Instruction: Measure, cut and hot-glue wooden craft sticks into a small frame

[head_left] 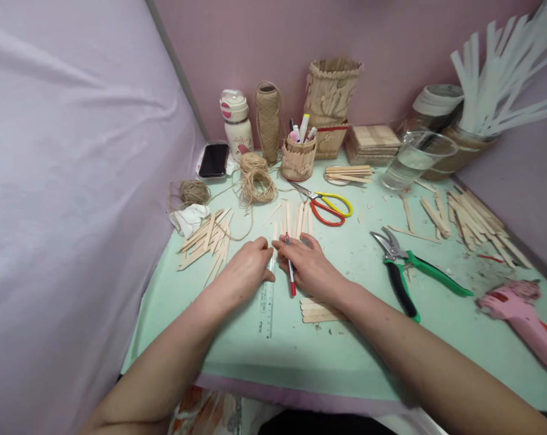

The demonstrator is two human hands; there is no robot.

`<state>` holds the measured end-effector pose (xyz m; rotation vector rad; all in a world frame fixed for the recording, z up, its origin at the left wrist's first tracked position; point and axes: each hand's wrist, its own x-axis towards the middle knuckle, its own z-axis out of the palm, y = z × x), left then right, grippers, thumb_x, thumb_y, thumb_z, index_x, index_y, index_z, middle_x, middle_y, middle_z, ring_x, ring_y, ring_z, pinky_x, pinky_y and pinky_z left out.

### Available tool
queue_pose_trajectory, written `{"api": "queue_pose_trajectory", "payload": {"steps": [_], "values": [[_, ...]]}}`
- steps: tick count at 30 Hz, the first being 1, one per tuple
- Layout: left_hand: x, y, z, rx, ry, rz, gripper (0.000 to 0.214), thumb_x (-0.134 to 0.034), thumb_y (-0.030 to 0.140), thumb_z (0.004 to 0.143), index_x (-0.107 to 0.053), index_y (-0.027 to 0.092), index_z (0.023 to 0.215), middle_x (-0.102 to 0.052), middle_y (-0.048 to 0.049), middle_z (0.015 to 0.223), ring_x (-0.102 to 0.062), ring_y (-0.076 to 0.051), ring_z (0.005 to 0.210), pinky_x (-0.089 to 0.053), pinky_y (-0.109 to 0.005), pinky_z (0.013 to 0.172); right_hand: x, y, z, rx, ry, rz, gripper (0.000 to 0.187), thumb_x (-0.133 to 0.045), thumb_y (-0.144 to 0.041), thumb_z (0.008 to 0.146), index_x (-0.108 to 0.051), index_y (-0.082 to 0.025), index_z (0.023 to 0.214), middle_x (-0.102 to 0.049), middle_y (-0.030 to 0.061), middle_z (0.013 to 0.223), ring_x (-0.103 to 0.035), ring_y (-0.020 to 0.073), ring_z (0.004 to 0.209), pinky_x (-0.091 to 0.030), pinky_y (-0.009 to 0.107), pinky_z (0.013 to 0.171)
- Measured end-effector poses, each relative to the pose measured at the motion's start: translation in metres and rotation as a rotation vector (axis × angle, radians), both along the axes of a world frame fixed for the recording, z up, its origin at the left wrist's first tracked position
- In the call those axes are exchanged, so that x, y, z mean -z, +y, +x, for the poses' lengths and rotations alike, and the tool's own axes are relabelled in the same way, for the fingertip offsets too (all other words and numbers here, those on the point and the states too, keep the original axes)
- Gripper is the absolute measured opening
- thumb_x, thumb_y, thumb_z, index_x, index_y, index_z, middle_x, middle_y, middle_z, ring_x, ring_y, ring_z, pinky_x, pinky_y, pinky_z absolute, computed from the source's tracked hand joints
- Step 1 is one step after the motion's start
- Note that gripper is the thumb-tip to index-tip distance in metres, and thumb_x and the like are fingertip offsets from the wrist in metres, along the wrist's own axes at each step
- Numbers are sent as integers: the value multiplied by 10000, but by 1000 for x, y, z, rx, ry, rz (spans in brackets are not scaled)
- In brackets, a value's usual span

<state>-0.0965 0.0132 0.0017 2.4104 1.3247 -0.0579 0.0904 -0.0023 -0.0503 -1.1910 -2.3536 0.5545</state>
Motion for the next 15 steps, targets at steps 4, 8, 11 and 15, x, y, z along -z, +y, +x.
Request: {"api": "queue_pose_trajectory", "payload": {"steps": [4, 8, 11, 15], "values": [[0, -1, 1, 12, 12, 11, 101, -671, 245, 860, -639, 152, 886, -550, -68, 969, -578, -229, 885, -478, -353, 807, -2, 0, 0, 0, 2, -2, 217, -431, -108, 947, -570, -219, 1072, -655, 90, 1308, -494, 223, 1338, -228, 543, 1144], [-2, -6, 5, 20, 41, 30, 260, -717, 332, 847, -642, 124, 985, -554, -89, 1019, -573, -251, 919, -477, -372, 841, -3, 0, -1, -2, 8, -15, 201, -422, -118, 959, -574, -209, 1054, -659, 103, 1289, -488, 225, 1341, -214, 546, 1146], [-6, -8, 9, 20, 85, 31, 327, -747, 342, 830, -636, 105, 1027, -554, -101, 1040, -570, -263, 945, -478, -377, 856, -3, 0, -1, -1, 4, -29, 232, -425, -116, 958, -572, -198, 1119, -694, 102, 1194, -487, 227, 1341, -213, 544, 1144], [-8, -9, 11, 12, 115, 17, 339, -756, 324, 828, -630, 102, 1051, -559, -104, 1063, -569, -267, 981, -475, -380, 889, -5, -1, -1, -3, 4, -31, 267, -425, -101, 952, -567, -190, 1160, -705, 97, 1143, -487, 226, 1336, -215, 537, 1138]]}}
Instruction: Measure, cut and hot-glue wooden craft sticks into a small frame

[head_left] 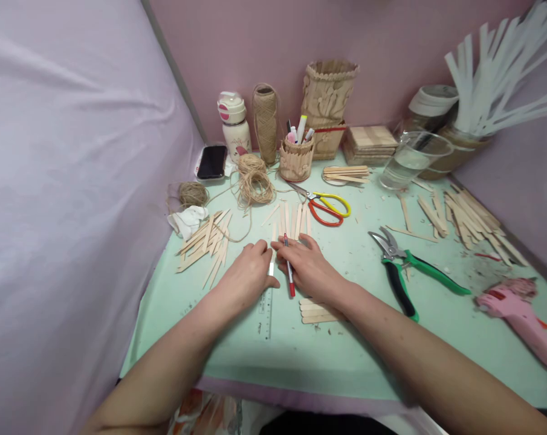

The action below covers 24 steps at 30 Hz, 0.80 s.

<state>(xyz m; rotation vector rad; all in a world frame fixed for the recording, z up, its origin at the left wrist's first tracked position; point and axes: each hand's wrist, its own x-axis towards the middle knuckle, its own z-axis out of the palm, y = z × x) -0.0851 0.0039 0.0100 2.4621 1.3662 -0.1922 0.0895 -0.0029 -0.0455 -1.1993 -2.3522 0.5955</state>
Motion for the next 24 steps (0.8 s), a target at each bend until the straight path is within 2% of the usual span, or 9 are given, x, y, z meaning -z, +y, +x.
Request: {"api": "queue_pose_trajectory", "payload": {"steps": [16, 24], "values": [[3, -1, -1, -8, -36, 18, 295, -734, 289, 837, -622, 139, 1064, -558, -88, 1051, -561, -263, 976, -473, -390, 869, -1, 0, 0, 0, 0, -8, 307, -427, -110, 955, -573, -186, 1214, -711, 112, 1119, -510, 230, 1306, -225, 552, 1135], [2, -1, 0, -2, -4, 4, 354, -753, 314, 826, -619, 117, 1087, -560, -100, 1070, -558, -273, 993, -469, -386, 882, -1, 0, 0, -2, -14, -4, 240, -422, -103, 952, -591, -198, 1093, -692, 106, 1205, -494, 229, 1332, -228, 552, 1145]]}}
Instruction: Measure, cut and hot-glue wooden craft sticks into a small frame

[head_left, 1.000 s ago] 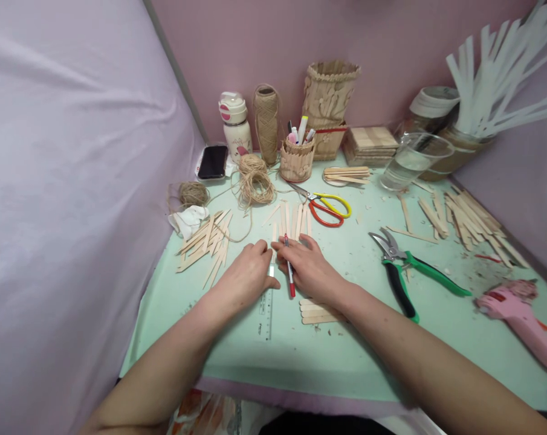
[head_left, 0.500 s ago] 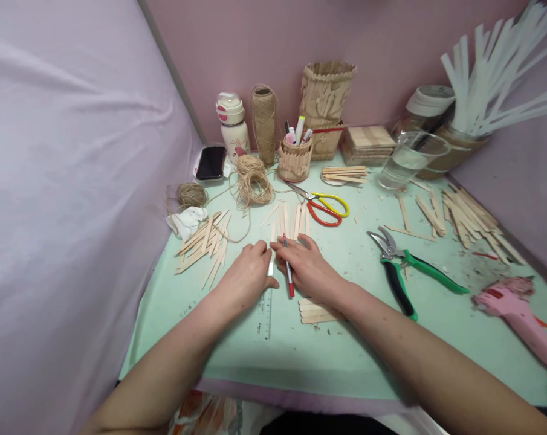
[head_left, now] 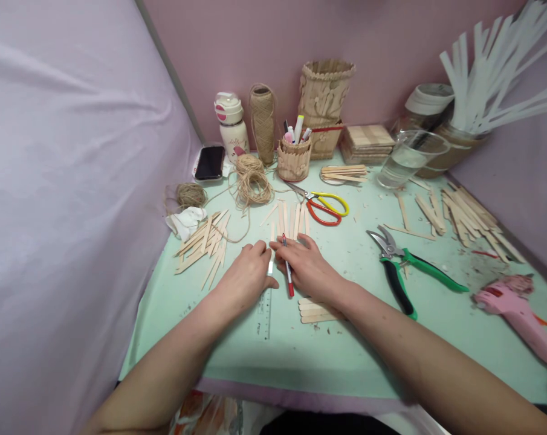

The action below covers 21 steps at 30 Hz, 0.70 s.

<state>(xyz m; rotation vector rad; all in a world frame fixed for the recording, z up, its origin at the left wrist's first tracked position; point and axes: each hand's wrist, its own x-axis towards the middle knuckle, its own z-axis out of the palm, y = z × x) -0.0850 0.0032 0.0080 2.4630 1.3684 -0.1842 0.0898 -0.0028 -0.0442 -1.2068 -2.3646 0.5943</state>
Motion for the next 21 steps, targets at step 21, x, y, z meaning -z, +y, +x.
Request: {"api": "queue_pose_trajectory", "payload": {"steps": [21], "values": [[13, -11, -4, -6, 20, 93, 451, -705, 326, 873, -540, 134, 1246, -562, -122, 1171, -507, -280, 1030, -442, -401, 908, 0, 0, -1, 6, 12, -6, 321, -429, -123, 963, -537, -176, 1260, -693, 124, 1202, -476, 230, 1357, -218, 543, 1141]]}}
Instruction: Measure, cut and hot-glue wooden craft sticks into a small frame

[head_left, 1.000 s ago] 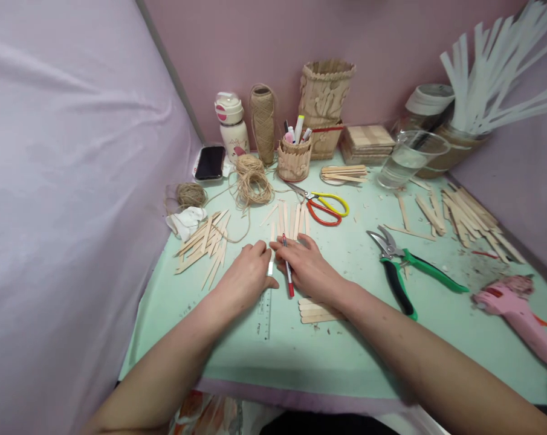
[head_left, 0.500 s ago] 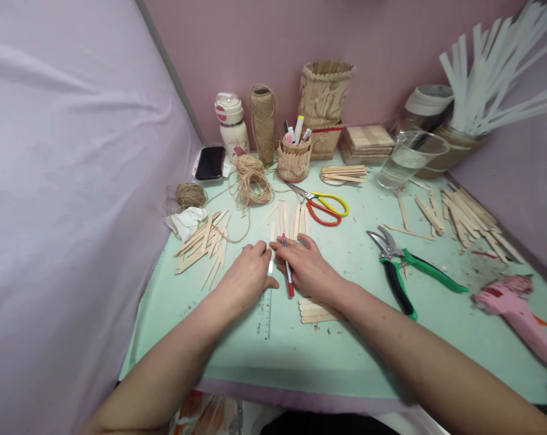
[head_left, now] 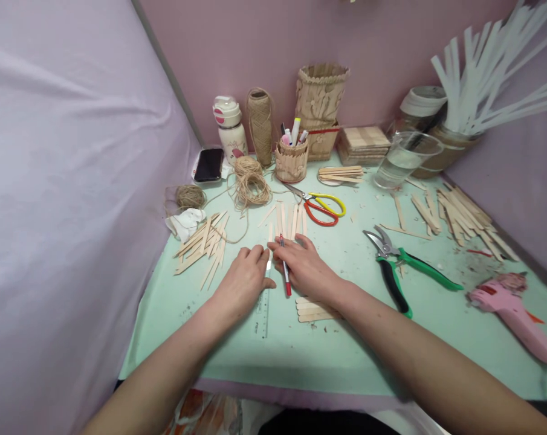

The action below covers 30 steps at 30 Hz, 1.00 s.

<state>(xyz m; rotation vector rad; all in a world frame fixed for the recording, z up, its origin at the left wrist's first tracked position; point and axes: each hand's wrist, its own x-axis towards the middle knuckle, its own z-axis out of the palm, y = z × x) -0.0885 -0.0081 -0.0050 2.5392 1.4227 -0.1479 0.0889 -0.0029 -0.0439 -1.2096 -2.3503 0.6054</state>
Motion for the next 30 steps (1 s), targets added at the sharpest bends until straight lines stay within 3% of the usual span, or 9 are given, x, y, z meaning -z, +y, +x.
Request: {"api": "queue_pose_trajectory", "payload": {"steps": [9, 16, 24, 30], "values": [[9, -7, -5, -53, 14, 64, 579, -699, 369, 883, -452, 186, 1373, -536, -138, 1335, -499, -305, 1133, -445, -419, 874, 2, 0, 0, 1, -7, 17, 306, -424, -125, 969, -549, -188, 1240, -659, 128, 1290, -470, 227, 1366, -226, 542, 1146], [20, -14, -11, -54, -58, 155, 508, -705, 358, 879, -521, 176, 1317, -576, -119, 1331, -518, -280, 1140, -449, -408, 878, 1, 0, 0, -2, -5, 28, 283, -415, -106, 963, -566, -181, 1190, -657, 134, 1293, -488, 234, 1345, -233, 549, 1137], [21, -15, -12, -36, -54, 214, 509, -699, 365, 877, -542, 165, 1318, -586, -119, 1321, -518, -284, 1108, -457, -412, 843, 1, 0, 0, 5, -8, 29, 297, -419, -124, 971, -547, -178, 1234, -674, 126, 1252, -500, 229, 1333, -230, 539, 1140], [23, -13, -13, 9, -57, 212, 490, -708, 375, 870, -548, 168, 1284, -604, -108, 1255, -511, -274, 1070, -459, -393, 795, 2, 0, 1, -1, 3, 34, 256, -427, -101, 957, -585, -184, 1140, -656, 131, 1291, -478, 235, 1360, -230, 555, 1142]]}}
